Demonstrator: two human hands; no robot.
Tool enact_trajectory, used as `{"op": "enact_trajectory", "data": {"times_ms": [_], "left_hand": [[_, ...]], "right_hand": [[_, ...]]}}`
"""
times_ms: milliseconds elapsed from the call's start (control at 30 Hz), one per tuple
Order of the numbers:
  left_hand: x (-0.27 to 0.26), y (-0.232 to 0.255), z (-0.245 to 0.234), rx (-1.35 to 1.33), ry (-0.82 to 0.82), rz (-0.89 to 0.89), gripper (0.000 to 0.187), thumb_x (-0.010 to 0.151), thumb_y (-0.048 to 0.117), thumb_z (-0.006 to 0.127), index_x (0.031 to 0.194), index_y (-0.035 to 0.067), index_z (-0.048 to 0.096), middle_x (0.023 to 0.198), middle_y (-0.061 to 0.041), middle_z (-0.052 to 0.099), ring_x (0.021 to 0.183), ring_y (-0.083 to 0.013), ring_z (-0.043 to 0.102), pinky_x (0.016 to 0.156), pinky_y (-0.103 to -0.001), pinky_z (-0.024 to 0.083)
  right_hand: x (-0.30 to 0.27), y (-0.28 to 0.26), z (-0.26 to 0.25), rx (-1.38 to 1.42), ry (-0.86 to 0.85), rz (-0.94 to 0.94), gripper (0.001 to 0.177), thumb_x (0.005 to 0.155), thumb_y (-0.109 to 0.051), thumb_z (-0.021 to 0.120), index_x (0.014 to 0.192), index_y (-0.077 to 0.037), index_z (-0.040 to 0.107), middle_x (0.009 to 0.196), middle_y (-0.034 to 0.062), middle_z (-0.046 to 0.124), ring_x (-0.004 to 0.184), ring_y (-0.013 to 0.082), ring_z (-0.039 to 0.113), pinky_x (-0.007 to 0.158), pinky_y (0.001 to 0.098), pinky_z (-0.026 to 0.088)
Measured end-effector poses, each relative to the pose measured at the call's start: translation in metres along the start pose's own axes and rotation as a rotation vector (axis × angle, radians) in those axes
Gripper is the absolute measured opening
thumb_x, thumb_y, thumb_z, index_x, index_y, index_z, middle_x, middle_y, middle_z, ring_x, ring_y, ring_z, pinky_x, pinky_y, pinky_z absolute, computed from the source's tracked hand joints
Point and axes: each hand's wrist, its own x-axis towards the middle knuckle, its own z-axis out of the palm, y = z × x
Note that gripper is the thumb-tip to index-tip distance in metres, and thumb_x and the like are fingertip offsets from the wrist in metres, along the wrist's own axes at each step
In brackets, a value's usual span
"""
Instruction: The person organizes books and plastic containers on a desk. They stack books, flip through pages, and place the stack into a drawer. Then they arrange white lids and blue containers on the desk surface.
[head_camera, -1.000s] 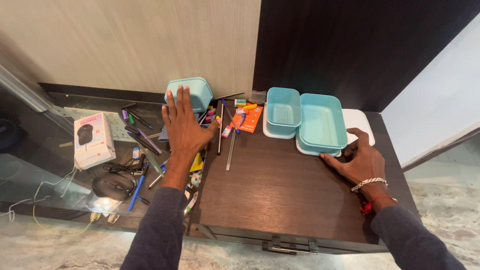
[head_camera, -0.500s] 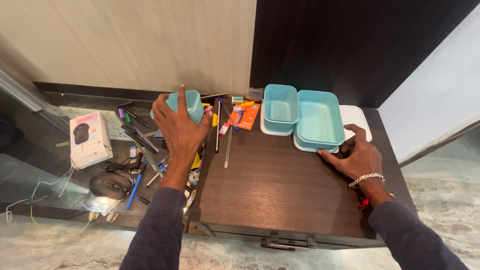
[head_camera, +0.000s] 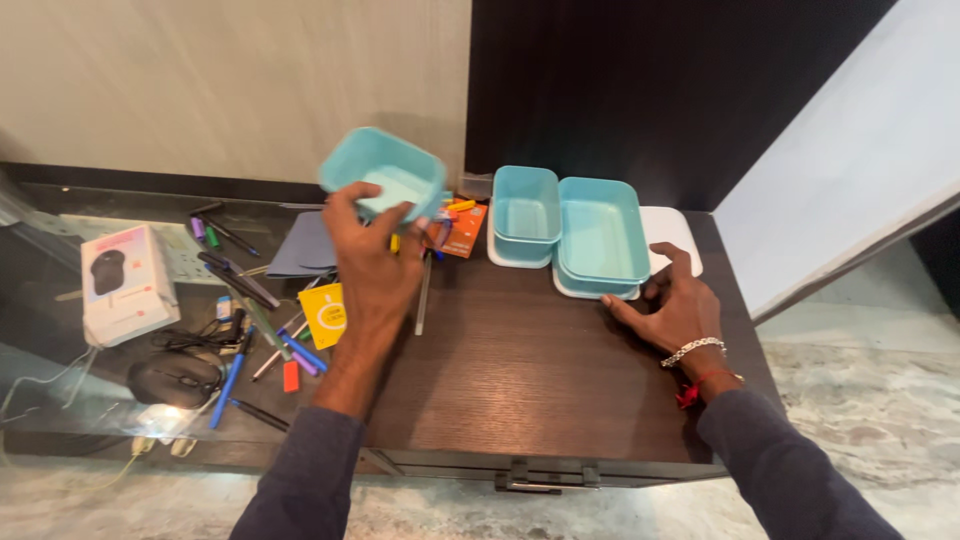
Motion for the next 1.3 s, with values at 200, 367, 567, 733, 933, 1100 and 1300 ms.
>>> {"op": "enact_trajectory", "data": {"times_ms": [200,367,567,733,933,1100,1300], "left_hand": [[-0.007,0.068,0.016,-0.166,-0.114,0.189,0.026,0.081,0.006,0.084,0.104,0.002,0.075,0.119,-0.016,0.057,0.115,-0.036,0.058,0.097,-0.044,0.051],[-0.019,0.094,0.027,-0.287,-0.151,0.285,0.024,0.082,-0.001,0.081,0.104,0.001,0.073,0.12,-0.016,0.054,0.13,-0.039,0.056,0.105,-0.047,0.052],[-0.029,0.109,0.031,-0.378,-0.304,0.314,0.024,0.083,-0.007,0.075,0.106,0.0,0.073,0.134,-0.02,0.051,0.141,-0.0407,0.05,0.107,-0.043,0.055],[-0.038,0.129,0.031,-0.388,-0.407,0.423,0.033,0.082,-0.009,0.072,0.112,0.004,0.073,0.139,-0.016,0.051,0.145,-0.0399,0.049,0.112,-0.043,0.055],[-0.022,0.138,0.022,-0.464,-0.477,0.452,0.048,0.086,0.012,0.08,0.131,0.004,0.065,0.147,-0.022,0.046,0.137,-0.0392,0.052,0.109,-0.044,0.053],[-0.009,0.119,-0.002,-0.303,-0.428,0.236,0.04,0.086,0.011,0.08,0.124,0.005,0.068,0.141,-0.018,0.053,0.122,-0.0333,0.06,0.095,-0.04,0.056],[-0.019,0.109,-0.015,-0.251,-0.341,-0.098,0.037,0.084,0.012,0.08,0.119,0.007,0.07,0.129,-0.012,0.059,0.107,-0.0262,0.066,0.08,-0.035,0.059]], "right_hand": [[-0.001,0.012,0.002,0.061,0.025,-0.087,0.081,0.075,-0.045,0.084,0.138,-0.009,0.048,0.07,0.0017,0.062,0.058,0.0175,0.063,0.054,0.0358,0.052],[-0.009,0.008,-0.001,0.134,0.191,-0.126,0.074,0.082,-0.037,0.084,0.14,-0.009,0.048,0.079,0.0041,0.063,0.055,0.0151,0.06,0.05,0.0302,0.048],[-0.027,-0.029,-0.029,0.224,0.299,-0.335,0.08,0.08,-0.027,0.089,0.142,-0.007,0.042,0.107,0.0094,0.068,0.062,0.0128,0.061,0.054,0.0248,0.051],[-0.044,-0.046,-0.059,0.088,0.235,-0.403,0.053,0.071,-0.01,0.087,0.12,-0.009,0.067,0.119,0.0187,0.065,0.076,0.0191,0.07,0.063,0.0281,0.06],[-0.04,-0.017,-0.066,0.16,0.453,-0.174,0.027,0.085,0.009,0.076,0.107,-0.004,0.07,0.129,0.0171,0.068,0.09,0.0219,0.074,0.074,0.0298,0.062],[-0.033,0.032,-0.063,0.329,0.442,-0.017,0.026,0.09,0.009,0.072,0.113,-0.002,0.067,0.134,0.018,0.067,0.087,0.016,0.075,0.071,0.0274,0.061],[-0.026,0.059,-0.037,0.434,0.228,0.181,0.032,0.094,0.0,0.072,0.125,-0.004,0.063,0.109,0.0149,0.076,0.084,0.0138,0.075,0.073,0.0268,0.059]]}}
